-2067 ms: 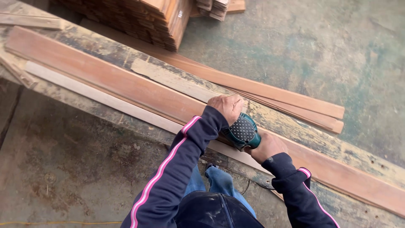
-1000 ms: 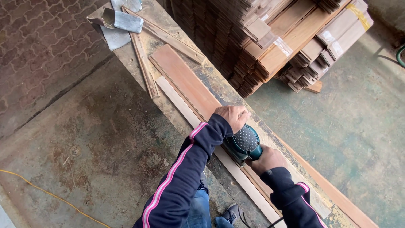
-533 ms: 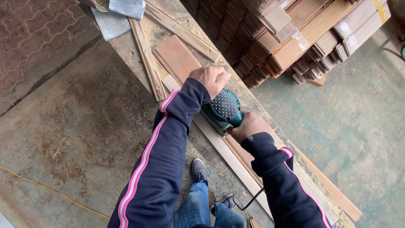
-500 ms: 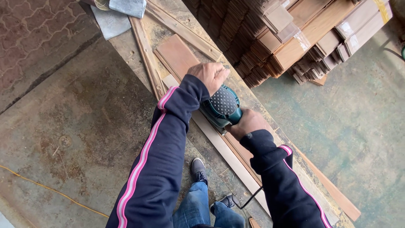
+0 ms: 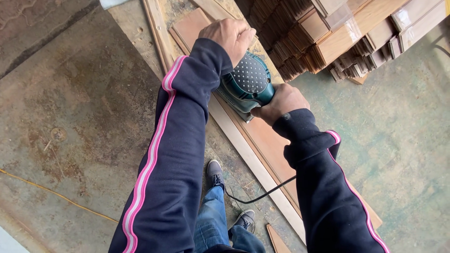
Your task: Sanding wooden planks with a power sander.
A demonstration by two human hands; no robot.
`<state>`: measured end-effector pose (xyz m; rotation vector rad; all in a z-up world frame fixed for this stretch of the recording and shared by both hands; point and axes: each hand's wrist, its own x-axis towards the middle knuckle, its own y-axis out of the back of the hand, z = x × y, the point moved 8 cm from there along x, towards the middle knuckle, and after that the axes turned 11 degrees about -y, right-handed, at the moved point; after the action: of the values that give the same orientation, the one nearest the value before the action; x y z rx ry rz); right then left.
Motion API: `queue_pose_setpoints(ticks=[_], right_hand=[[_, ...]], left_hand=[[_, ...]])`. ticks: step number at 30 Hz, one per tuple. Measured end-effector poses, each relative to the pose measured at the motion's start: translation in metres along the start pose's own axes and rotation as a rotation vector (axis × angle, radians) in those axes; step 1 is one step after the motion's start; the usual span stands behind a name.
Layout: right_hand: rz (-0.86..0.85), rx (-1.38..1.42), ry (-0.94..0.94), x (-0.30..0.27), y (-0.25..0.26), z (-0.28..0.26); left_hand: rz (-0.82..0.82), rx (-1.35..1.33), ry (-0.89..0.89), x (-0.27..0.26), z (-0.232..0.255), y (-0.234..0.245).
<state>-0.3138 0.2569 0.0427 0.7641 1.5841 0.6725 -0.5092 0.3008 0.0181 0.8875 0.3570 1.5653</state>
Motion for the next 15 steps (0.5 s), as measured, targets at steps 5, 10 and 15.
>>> queue_pose_setpoints(ticks=[5,10,15], right_hand=[[-0.002,0.02,-0.025,-0.015,-0.011,0.062],[0.014,0.063,-0.023,-0.042,-0.03,0.151],[0.009,0.139,-0.033,-0.084,-0.052,0.251]], left_hand=[[-0.048,-0.034,0.024,-0.008,0.046,-0.046],[-0.126,-0.062,0.08,-0.031,0.115,-0.104],[-0.129,-0.077,0.077,-0.066,0.199,-0.168]])
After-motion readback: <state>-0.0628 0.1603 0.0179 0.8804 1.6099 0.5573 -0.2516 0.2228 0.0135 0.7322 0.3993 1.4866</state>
